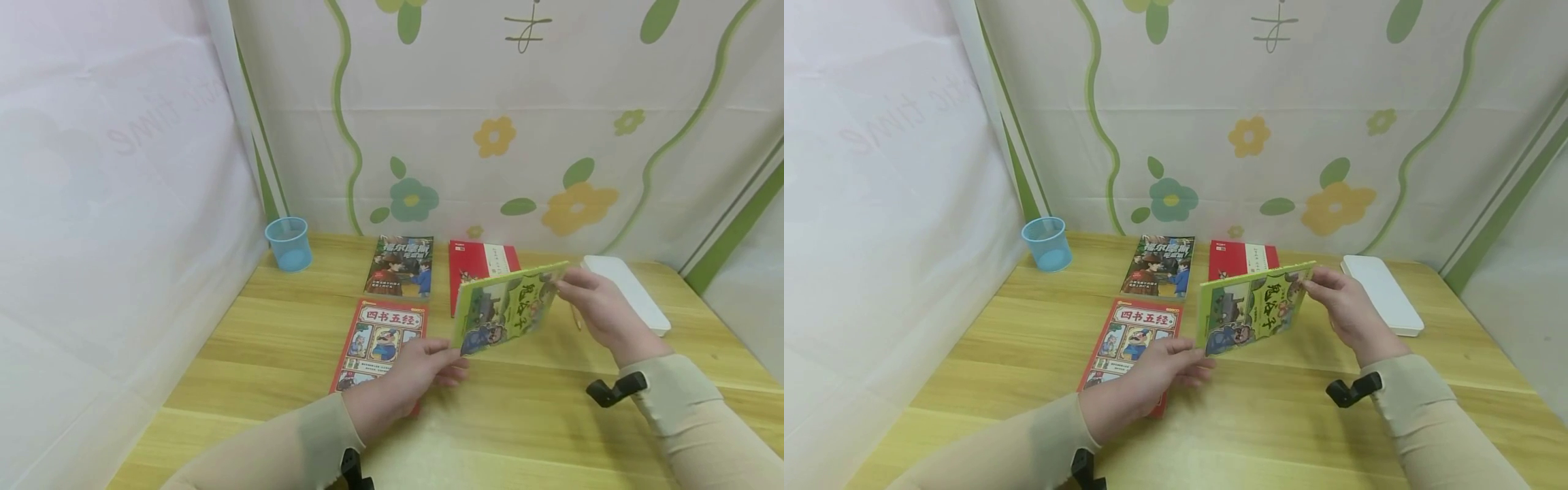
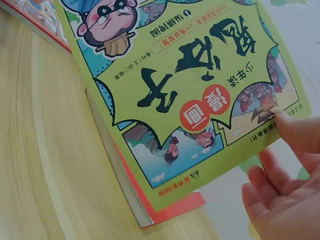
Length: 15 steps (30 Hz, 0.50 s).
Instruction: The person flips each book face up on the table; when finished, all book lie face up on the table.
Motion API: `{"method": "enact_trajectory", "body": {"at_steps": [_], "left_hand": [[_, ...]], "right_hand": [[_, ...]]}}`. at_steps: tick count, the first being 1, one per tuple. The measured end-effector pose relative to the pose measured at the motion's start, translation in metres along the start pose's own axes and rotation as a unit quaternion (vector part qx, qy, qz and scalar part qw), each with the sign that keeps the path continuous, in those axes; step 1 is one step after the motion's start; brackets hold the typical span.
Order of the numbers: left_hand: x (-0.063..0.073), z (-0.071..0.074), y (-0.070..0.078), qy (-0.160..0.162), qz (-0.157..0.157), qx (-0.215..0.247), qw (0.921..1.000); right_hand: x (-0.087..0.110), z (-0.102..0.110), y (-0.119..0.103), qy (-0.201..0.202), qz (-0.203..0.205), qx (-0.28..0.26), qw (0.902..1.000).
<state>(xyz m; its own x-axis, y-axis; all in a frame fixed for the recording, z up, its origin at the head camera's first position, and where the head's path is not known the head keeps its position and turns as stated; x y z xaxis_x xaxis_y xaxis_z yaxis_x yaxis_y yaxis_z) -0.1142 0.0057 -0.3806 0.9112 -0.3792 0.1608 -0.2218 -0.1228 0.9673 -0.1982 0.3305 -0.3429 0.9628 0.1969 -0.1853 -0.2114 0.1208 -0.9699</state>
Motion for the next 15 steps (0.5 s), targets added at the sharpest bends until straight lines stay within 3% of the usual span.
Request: {"method": "enact_trajectory", "body": {"at_steps": [7, 15], "left_hand": [[-0.0015, -0.0008, -0.0061, -0.010, 0.017, -0.015, 0.9997], [-0.0005, -0.0008, -0.0091, -0.010, 0.033, -0.059, 0.9976]], "right_hand": [[-0.0012, 0.0001, 0.0020, 0.001, 0.002, -0.047, 0.9989], [-0.0013, -0.0005, 0.0023, 0.018, -0.022, -0.036, 0.9989]]}}
Point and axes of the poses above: each hand's wrist, its own x-axis away from the middle knuckle, its own z-axis out of the back of the hand, y = z × x, the point moved 1 cm from there along -x, towards the middle knuckle, and after that the axes turned 2 degrees about z, right-handed, at the moved point
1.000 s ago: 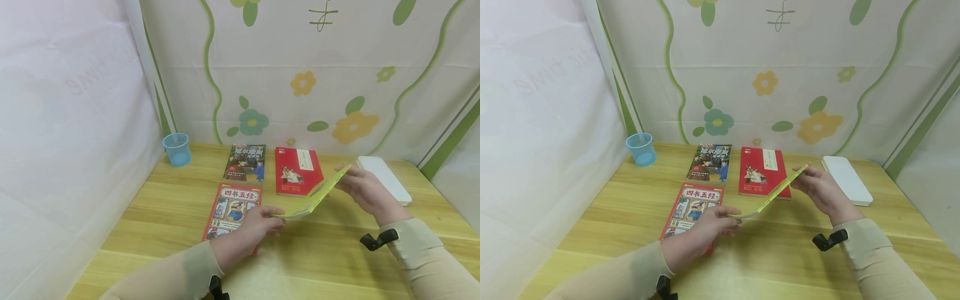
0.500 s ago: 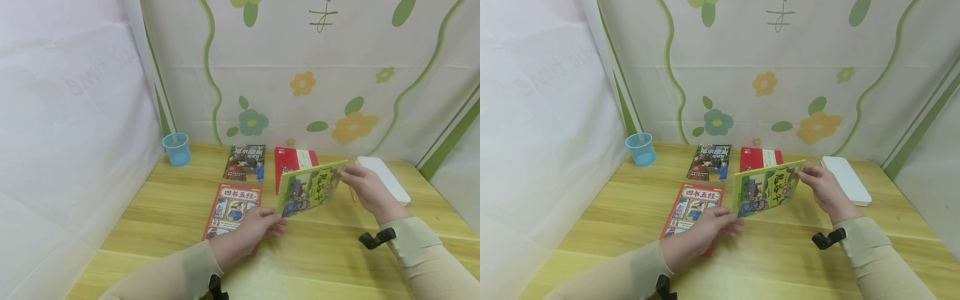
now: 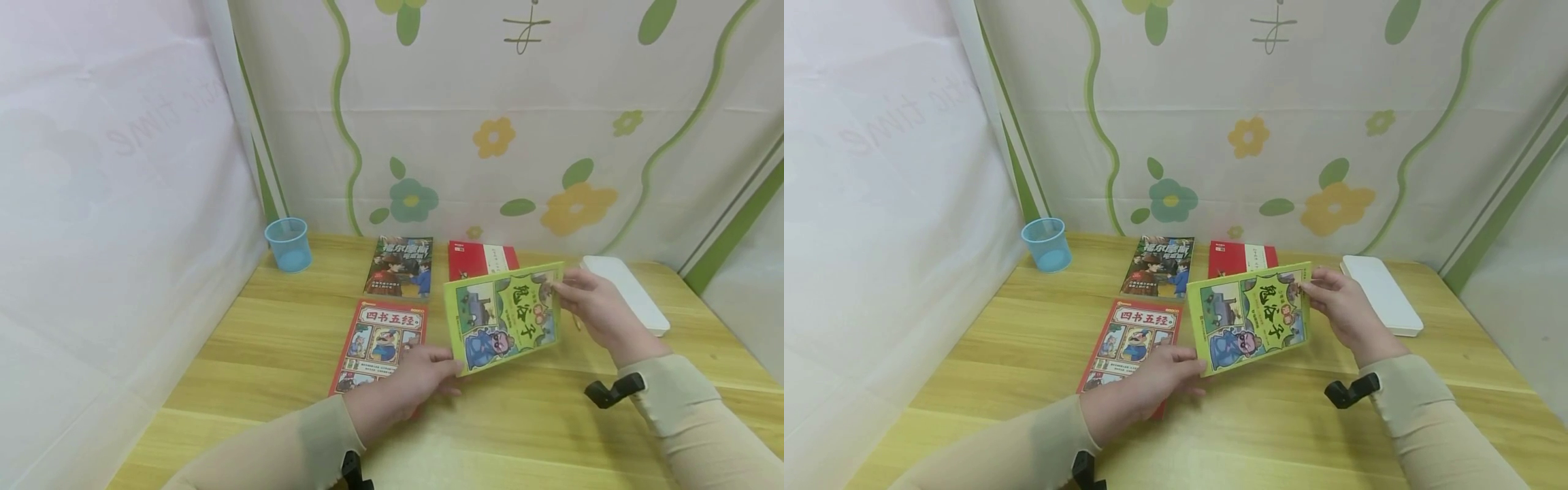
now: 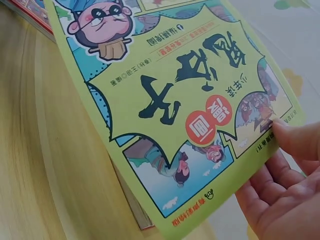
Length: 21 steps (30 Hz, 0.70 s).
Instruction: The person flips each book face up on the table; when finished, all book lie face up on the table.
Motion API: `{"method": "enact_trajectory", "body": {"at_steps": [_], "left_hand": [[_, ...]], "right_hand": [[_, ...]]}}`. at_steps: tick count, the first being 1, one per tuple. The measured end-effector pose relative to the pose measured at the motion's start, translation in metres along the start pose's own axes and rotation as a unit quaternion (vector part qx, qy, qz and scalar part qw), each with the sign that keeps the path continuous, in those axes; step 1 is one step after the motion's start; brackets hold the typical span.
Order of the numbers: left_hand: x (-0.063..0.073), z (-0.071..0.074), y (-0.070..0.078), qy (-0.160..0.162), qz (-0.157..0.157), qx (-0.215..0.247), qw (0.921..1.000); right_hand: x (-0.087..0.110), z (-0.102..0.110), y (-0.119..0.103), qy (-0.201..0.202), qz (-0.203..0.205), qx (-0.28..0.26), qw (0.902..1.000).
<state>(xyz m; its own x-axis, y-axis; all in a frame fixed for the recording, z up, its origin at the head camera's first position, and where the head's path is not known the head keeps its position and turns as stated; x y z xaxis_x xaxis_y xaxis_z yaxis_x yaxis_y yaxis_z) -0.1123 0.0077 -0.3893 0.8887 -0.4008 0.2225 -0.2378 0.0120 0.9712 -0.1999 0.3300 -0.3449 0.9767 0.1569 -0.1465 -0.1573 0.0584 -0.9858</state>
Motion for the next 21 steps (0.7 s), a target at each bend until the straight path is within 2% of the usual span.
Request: {"method": "enact_trajectory", "body": {"at_steps": [2, 6, 9, 14, 21], "left_hand": [[0.0004, 0.0001, -0.0004, 0.004, 0.004, -0.017, 0.9998], [-0.0003, -0.0010, -0.0012, -0.007, 0.001, -0.023, 0.9997], [-0.0003, -0.0020, -0.0010, -0.017, -0.003, -0.006, 0.9998], [-0.0001, -0.0017, 0.0007, -0.018, 0.002, 0.004, 0.9998], [0.0000, 0.0018, 0.0052, -0.016, -0.003, 0.002, 0.9999]], "right_hand": [[0.0009, -0.0001, -0.0007, 0.003, -0.010, 0.013, 0.9999], [0.0027, -0.0007, -0.0031, 0.000, -0.027, 0.034, 0.9991], [0.0036, -0.0019, -0.0051, -0.012, -0.031, 0.046, 0.9984], [0.0045, -0.0047, -0.0078, -0.043, -0.050, 0.082, 0.9944], [0.0030, -0.0034, -0.0100, -0.096, -0.107, 0.092, 0.9854]]}}
Point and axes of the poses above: each hand's wrist, its own x-axis away from the middle knuckle, its own z-axis out of the back of the hand, y = z × x, the point moved 1 cm from there along -x, towards the middle knuckle, and after that the axes turned 2 degrees about z, right-handed, at the moved point
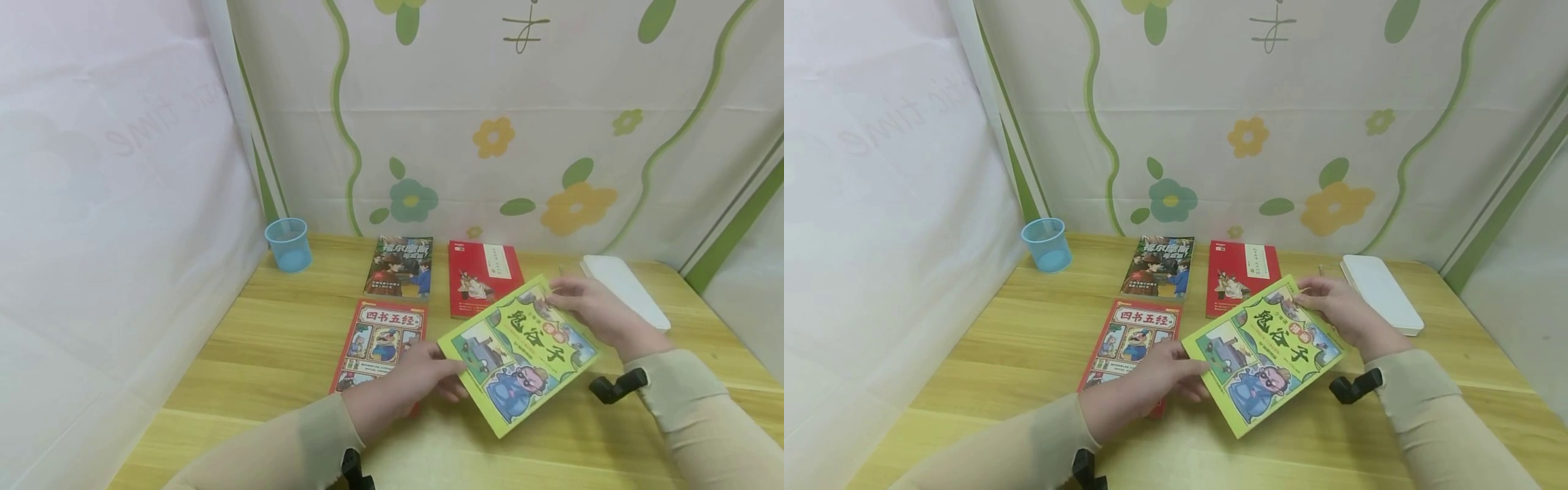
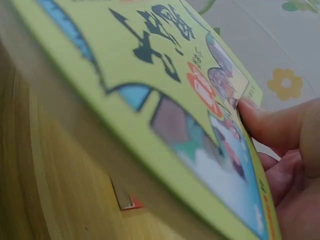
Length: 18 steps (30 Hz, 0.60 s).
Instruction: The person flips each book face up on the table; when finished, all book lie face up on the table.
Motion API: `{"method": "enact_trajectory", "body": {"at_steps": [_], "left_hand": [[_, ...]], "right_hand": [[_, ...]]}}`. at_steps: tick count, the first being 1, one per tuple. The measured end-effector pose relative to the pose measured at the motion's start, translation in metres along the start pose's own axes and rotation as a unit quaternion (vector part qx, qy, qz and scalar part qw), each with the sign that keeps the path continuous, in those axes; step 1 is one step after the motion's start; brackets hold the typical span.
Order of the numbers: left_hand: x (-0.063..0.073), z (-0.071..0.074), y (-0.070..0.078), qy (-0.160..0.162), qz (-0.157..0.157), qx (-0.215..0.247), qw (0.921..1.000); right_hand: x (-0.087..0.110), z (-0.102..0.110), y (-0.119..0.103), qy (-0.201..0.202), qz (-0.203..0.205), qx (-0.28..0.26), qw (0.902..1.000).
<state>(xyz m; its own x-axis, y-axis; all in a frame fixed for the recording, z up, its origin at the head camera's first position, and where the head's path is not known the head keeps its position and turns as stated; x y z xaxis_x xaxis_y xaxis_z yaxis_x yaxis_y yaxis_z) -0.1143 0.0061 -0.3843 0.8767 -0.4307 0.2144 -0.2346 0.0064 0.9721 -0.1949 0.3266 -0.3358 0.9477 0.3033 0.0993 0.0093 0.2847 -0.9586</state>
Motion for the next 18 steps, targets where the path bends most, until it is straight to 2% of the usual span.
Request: {"method": "enact_trajectory", "body": {"at_steps": [7, 14, 18], "left_hand": [[-0.0002, 0.0022, 0.0006, -0.014, -0.003, 0.011, 0.9998], [-0.0001, 0.0057, -0.0005, -0.009, 0.002, -0.034, 0.9994], [-0.0017, 0.0074, -0.0025, -0.027, 0.007, -0.069, 0.9972]], "right_hand": [[-0.0024, 0.0060, -0.0004, -0.020, -0.027, 0.028, 0.9990], [-0.0026, 0.0074, 0.0017, -0.034, -0.045, 0.034, 0.9978], [-0.0031, 0.0067, 0.0032, -0.037, -0.058, 0.053, 0.9962]]}}
Point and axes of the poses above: each hand's wrist, its own x-axis away from the middle knuckle, its own z-axis out of the back of the hand, y = z × x, the point moved 1 cm from there along -x, towards the middle knuckle, and after that the axes turned 2 degrees about z, right-handed, at the moved point
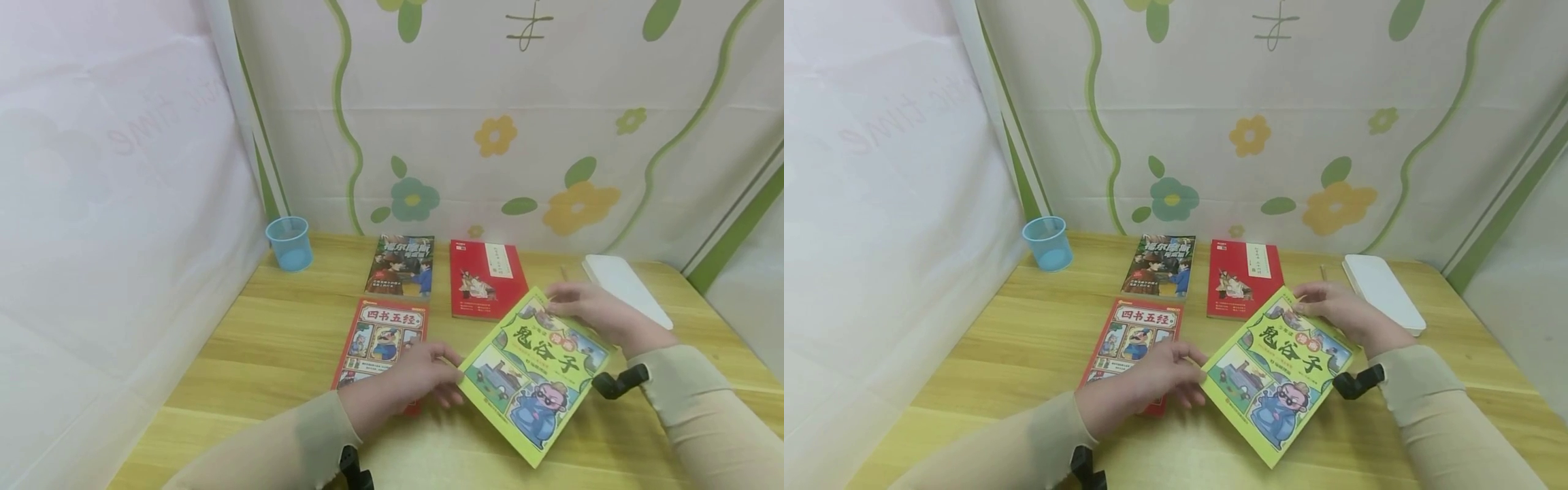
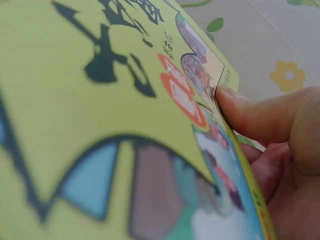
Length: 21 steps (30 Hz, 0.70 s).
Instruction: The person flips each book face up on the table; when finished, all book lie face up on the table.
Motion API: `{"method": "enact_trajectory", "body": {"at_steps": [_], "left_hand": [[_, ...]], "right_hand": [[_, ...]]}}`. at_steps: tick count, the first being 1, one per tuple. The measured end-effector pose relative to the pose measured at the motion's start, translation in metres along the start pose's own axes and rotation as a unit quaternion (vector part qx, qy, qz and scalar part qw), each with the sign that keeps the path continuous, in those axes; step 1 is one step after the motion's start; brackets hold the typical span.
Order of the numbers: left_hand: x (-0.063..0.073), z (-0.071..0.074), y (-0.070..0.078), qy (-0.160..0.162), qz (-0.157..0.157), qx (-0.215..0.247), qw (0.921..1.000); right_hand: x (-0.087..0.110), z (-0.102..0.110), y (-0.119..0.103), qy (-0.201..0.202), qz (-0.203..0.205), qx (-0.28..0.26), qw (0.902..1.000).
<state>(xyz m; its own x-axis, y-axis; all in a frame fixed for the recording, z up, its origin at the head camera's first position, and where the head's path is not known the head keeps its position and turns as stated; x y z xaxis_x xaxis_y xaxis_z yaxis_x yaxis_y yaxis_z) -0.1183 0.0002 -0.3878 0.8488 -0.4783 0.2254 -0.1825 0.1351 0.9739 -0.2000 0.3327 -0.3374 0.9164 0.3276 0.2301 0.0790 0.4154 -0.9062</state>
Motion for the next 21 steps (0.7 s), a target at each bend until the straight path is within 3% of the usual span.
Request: {"method": "enact_trajectory", "body": {"at_steps": [4, 8, 13, 21], "left_hand": [[0.001, 0.000, 0.002, -0.063, 0.010, -0.024, 0.9977], [0.004, 0.001, 0.006, -0.118, 0.013, -0.016, 0.9928], [0.005, 0.004, 0.006, -0.116, 0.020, 0.007, 0.9930], [0.003, 0.008, 0.004, -0.067, 0.035, 0.035, 0.9965]], "right_hand": [[-0.001, -0.003, -0.001, -0.018, 0.007, 0.020, 0.9996], [-0.005, -0.006, 0.000, -0.044, 0.025, 0.022, 0.9985], [-0.009, -0.004, 0.002, -0.058, 0.020, 0.019, 0.9979], [-0.008, 0.002, 0.009, -0.047, 0.015, 0.016, 0.9987]]}}
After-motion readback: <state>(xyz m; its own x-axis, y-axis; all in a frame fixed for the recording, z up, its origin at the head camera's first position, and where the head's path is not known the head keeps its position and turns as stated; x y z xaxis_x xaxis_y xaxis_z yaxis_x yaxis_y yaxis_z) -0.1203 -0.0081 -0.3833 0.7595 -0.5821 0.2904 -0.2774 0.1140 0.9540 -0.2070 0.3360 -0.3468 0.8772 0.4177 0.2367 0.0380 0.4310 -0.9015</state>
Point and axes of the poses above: each hand's wrist, its own x-axis away from the middle knuckle, its own z-axis out of the back of the hand, y = z × x, the point moved 1 cm from there along -x, towards the middle knuckle, and after that the axes turned 2 degrees about z, right-handed, at the moved point
